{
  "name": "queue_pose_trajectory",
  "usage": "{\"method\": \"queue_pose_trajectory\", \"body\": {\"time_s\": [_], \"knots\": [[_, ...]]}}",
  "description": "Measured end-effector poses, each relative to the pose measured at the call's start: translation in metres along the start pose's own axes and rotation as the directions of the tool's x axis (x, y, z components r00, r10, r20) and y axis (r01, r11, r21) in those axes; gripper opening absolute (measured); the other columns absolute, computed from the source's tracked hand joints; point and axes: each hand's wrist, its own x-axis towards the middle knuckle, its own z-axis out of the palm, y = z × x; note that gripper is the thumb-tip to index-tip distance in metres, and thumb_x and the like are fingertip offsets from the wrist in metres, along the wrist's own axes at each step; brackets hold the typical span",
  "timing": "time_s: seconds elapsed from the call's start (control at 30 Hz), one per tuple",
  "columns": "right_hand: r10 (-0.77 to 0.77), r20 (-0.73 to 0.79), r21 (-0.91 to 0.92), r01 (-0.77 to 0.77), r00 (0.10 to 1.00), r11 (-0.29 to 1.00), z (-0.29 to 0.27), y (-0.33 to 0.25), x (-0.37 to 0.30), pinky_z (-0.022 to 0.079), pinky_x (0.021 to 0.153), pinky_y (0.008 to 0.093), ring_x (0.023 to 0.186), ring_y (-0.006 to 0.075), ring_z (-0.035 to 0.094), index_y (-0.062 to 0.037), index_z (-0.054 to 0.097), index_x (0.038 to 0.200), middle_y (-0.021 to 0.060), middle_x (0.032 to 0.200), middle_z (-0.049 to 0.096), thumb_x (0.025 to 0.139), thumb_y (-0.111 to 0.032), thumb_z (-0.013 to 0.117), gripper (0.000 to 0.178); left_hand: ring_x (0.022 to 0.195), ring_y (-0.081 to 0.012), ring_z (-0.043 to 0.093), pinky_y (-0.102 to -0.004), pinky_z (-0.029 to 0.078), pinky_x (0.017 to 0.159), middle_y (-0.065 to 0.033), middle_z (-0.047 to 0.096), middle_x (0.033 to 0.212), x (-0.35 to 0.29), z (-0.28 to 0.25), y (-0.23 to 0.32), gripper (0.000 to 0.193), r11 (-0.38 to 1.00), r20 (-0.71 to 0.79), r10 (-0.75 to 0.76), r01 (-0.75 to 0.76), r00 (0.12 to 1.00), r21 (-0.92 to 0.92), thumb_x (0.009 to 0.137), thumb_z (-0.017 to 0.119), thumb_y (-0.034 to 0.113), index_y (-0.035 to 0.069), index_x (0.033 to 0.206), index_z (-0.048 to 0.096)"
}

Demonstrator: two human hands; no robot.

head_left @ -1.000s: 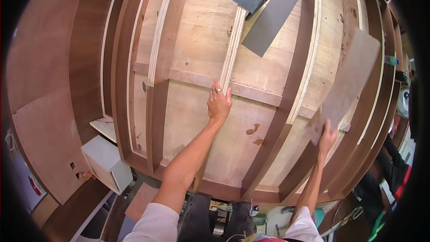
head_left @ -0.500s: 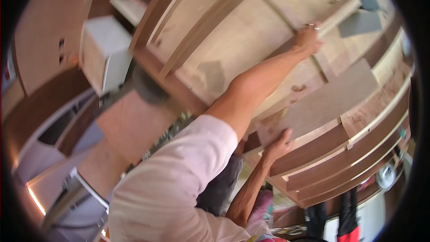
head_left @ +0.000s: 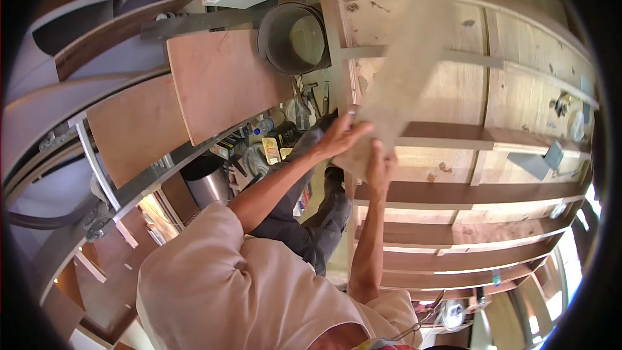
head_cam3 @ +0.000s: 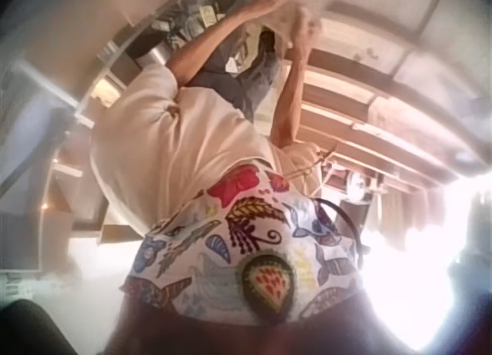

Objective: The person assembles a wooden cabinet frame by positioning and securing wooden panels and supports. They use a hammer to drive nails into the joints and handle various wooden components, including a large panel and smaller trim pieces, to construct the structure.

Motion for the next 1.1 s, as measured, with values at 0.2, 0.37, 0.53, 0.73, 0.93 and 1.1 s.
{"method": "queue_pose_trajectory", "body": {"time_s": [0.2,0.37,0.53,0.73,0.93,1.1], "knots": [[-0.077,0.317,-0.262,0.165,0.945,0.951,0.062,0.009,0.038,0.044,0.076,0.0282,0.084,0.0143,0.051,0.0008,0.051,0.121,0.0064,0.094,0.056,0.092,-0.029,0.058,0.042,0.080,-0.0079,0.055,-0.0266,0.048,0.071,-0.0013,0.061,0.094,-0.029,-0.117,-0.038,0.030,0.988,-0.610,-0.072,-0.027,0.789,-0.151,0.089,0.062,0.029,0.007,0.109,0.055],[-0.041,0.219,-0.390,0.126,0.975,0.912,0.018,0.031,0.067,0.046,0.076,0.0293,0.087,0.0166,0.055,-0.0035,0.053,0.122,0.0103,0.099,0.058,0.093,-0.029,0.057,0.039,0.084,-0.0102,0.055,-0.0294,0.047,0.074,-0.0023,0.061,0.095,-0.010,-0.225,-0.112,0.041,0.968,-0.714,-0.210,0.038,0.667,-0.250,0.086,0.064,0.037,0.006,0.110,0.057],[0.038,0.186,-0.656,0.095,0.982,0.748,-0.033,0.039,0.096,0.049,0.076,0.0310,0.087,0.0193,0.061,-0.0044,0.053,0.122,0.0136,0.106,0.061,0.092,-0.031,0.057,0.040,0.088,-0.0142,0.055,-0.0327,0.046,0.076,-0.0048,0.060,0.098,0.043,-0.267,-0.165,0.051,0.968,-0.789,-0.190,-0.024,0.585,-0.251,0.085,0.062,0.045,0.004,0.115,0.056],[0.050,0.081,-0.570,0.005,0.995,0.822,-0.054,0.080,0.125,0.049,0.080,0.0317,0.093,0.0225,0.062,-0.0038,0.054,0.120,0.0138,0.107,0.062,0.092,-0.028,0.059,0.038,0.096,-0.0212,0.056,-0.0382,0.048,0.084,-0.0079,0.058,0.105,0.081,-0.265,-0.234,0.056,0.836,-0.670,-0.404,-0.046,0.624,-0.547,0.085,0.062,0.047,0.004,0.119,0.051],[-0.120,-0.022,-0.595,0.083,0.993,0.799,-0.044,0.077,0.139,0.049,0.076,0.0303,0.089,0.0198,0.058,-0.0038,0.052,0.121,0.0125,0.102,0.058,0.092,-0.025,0.058,0.037,0.098,-0.0274,0.057,-0.0387,0.047,0.084,-0.0205,0.056,0.111,0.063,-0.305,-0.274,0.043,0.964,-0.824,0.074,0.171,0.562,0.203,0.089,0.057,0.027,-0.008,0.113,0.052],[-0.500,-0.478,-0.676,0.061,0.723,0.734,-0.125,0.059,0.161,0.047,0.077,0.0364,0.087,0.0284,0.057,-0.0031,0.053,0.115,0.0170,0.100,0.055,0.087,-0.014,0.060,0.030,0.110,-0.0313,0.051,-0.0400,0.046,0.088,-0.0217,0.053,0.116,0.132,-0.219,-0.116,0.039,0.636,-0.596,0.586,0.144,0.549,0.758,0.092,0.053,0.020,-0.009,0.118,0.050]]}}
